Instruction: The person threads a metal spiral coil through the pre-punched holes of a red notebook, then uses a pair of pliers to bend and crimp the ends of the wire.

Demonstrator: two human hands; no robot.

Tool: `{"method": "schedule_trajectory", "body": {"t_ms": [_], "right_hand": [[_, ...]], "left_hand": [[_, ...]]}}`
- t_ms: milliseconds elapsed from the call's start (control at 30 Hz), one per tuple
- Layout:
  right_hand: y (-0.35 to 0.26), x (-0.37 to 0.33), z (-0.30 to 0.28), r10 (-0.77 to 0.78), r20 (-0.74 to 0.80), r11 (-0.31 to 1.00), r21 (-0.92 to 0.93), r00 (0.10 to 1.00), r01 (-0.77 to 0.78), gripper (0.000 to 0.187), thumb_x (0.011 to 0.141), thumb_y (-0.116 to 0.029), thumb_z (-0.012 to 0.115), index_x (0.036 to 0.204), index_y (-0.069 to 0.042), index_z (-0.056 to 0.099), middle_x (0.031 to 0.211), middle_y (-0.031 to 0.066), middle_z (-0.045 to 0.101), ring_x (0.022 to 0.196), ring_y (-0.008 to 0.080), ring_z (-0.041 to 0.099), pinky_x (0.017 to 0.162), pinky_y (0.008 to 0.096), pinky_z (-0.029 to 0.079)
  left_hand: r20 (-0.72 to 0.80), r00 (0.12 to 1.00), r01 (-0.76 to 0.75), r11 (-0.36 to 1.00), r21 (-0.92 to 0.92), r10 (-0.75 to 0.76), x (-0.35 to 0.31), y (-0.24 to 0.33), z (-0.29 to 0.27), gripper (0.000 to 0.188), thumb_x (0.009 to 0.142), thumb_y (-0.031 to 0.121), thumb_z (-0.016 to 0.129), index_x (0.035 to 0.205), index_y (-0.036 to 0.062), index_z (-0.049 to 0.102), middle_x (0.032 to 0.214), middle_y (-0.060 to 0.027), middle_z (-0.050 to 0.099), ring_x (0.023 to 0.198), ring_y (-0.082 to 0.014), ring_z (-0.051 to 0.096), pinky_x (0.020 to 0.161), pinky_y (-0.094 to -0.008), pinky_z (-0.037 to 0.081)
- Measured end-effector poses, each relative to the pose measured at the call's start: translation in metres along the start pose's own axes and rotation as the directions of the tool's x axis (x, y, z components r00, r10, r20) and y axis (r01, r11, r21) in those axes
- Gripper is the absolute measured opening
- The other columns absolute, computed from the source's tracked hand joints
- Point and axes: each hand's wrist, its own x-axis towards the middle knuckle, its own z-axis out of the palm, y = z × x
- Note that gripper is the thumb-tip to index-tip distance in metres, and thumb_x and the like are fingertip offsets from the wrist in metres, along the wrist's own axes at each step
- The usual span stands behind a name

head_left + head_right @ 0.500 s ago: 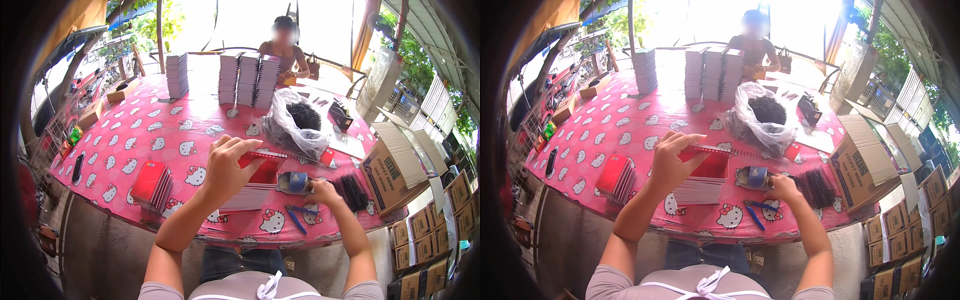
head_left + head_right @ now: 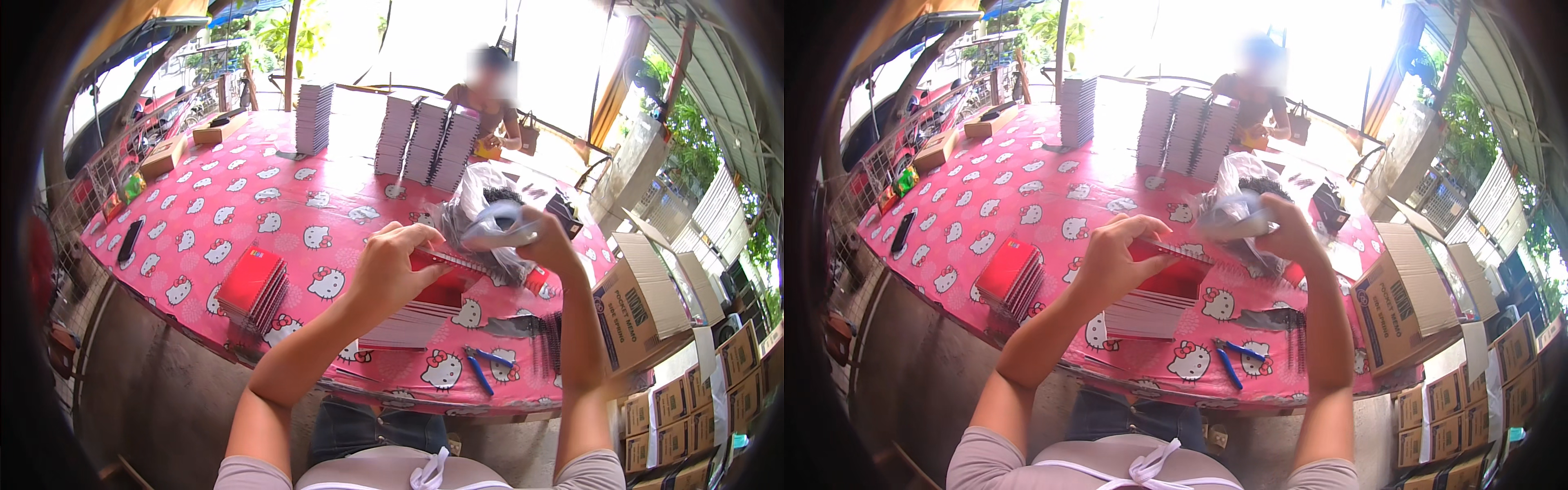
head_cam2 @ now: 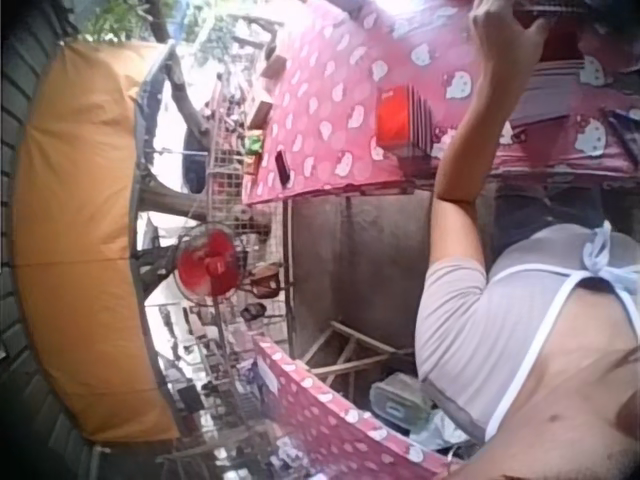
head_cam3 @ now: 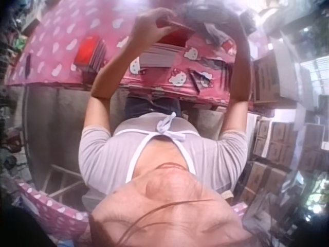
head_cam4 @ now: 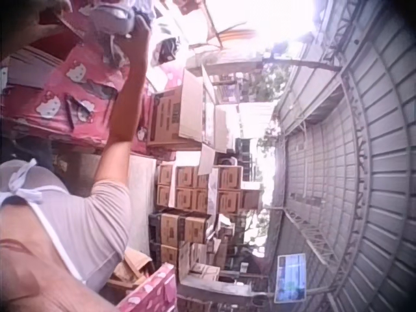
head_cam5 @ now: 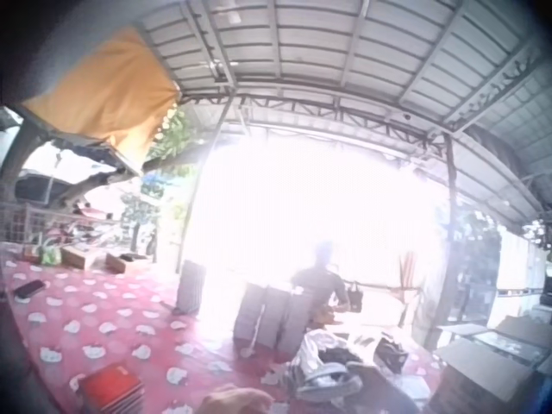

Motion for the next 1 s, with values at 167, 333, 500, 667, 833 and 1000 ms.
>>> {"method": "schedule_trajectory", "body": {"t_ms": [167, 333, 500, 667, 833, 1000], "right_hand": [[0.004, 0.001, 0.015, -0.041, 0.063, 0.973, -0.226, 0.997, 0.054, 0.034, 0.065, -0.010, 0.076, 0.095, -0.002, 0.061, 0.090, 0.0064, 0.067, 0.074, 0.0156, 0.062, 0.067, 0.0334, 0.051], [-0.031, 0.015, 0.023, -0.149, 0.025, 0.977, 0.159, 0.989, 0.143, 0.038, 0.059, 0.003, 0.070, 0.096, 0.001, 0.061, 0.092, 0.0052, 0.067, 0.087, 0.0192, 0.067, 0.070, 0.0342, 0.053], [-0.032, 0.020, 0.031, -0.124, 0.011, 0.877, 0.468, 0.992, 0.105, 0.040, 0.063, -0.006, 0.072, 0.101, -0.004, 0.061, 0.084, 0.0153, 0.067, 0.079, 0.0265, 0.067, 0.068, 0.0362, 0.050], [-0.002, 0.021, 0.046, 0.105, -0.175, 0.950, -0.272, 0.979, -0.151, 0.036, 0.069, -0.012, 0.070, 0.102, -0.006, 0.059, 0.089, 0.0209, 0.065, 0.087, 0.0388, 0.064, 0.070, 0.0443, 0.049], [0.068, -0.079, 0.078, 0.439, -0.428, 0.631, -0.480, 0.790, -0.610, 0.032, 0.074, -0.013, 0.065, 0.105, -0.008, 0.059, 0.104, 0.0176, 0.061, 0.095, 0.0376, 0.061, 0.078, 0.0471, 0.049], [0.069, -0.154, 0.117, 0.745, -0.191, 0.520, -0.435, 0.639, -0.735, 0.046, 0.075, -0.030, 0.074, 0.110, -0.005, 0.059, 0.111, 0.0147, 0.057, 0.103, 0.0350, 0.057, 0.083, 0.0471, 0.048]], "left_hand": [[-0.084, 0.983, -0.156, 0.985, 0.072, 0.162, 0.005, -0.003, 0.002, 0.045, 0.069, 0.013, 0.080, 0.110, 0.0071, 0.062, 0.095, -0.0094, 0.066, 0.092, -0.0192, 0.061, 0.078, -0.0331, 0.049], [-0.230, 0.968, 0.057, 0.979, -0.197, -0.102, -0.011, -0.023, -0.005, 0.041, 0.076, -0.001, 0.073, 0.114, 0.0048, 0.060, 0.101, -0.0049, 0.064, 0.093, -0.0113, 0.060, 0.077, -0.0251, 0.049], [-0.129, 0.908, 0.212, 0.701, -0.681, -0.400, -0.026, -0.038, -0.003, 0.035, 0.080, -0.006, 0.067, 0.114, 0.0003, 0.062, 0.099, -0.0050, 0.066, 0.085, -0.0091, 0.062, 0.074, -0.0208, 0.052], [-0.062, 0.913, 0.219, 0.613, -0.759, -0.403, -0.030, -0.049, -0.009, 0.030, 0.080, -0.007, 0.068, 0.109, 0.0000, 0.065, 0.095, -0.0055, 0.068, 0.084, -0.0102, 0.064, 0.073, -0.0218, 0.053], [-0.163, 0.943, 0.058, 0.624, -0.779, -0.291, -0.020, -0.042, -0.001, 0.018, 0.080, -0.004, 0.069, 0.098, -0.0007, 0.067, 0.091, -0.0063, 0.068, 0.081, -0.0091, 0.063, 0.072, -0.0224, 0.052], [-0.062, 0.964, 0.129, 0.664, -0.737, -0.257, -0.007, -0.050, -0.002, 0.017, 0.081, 0.001, 0.071, 0.097, 0.0005, 0.067, 0.092, -0.0081, 0.068, 0.079, -0.0084, 0.061, 0.068, -0.0221, 0.052]]}}
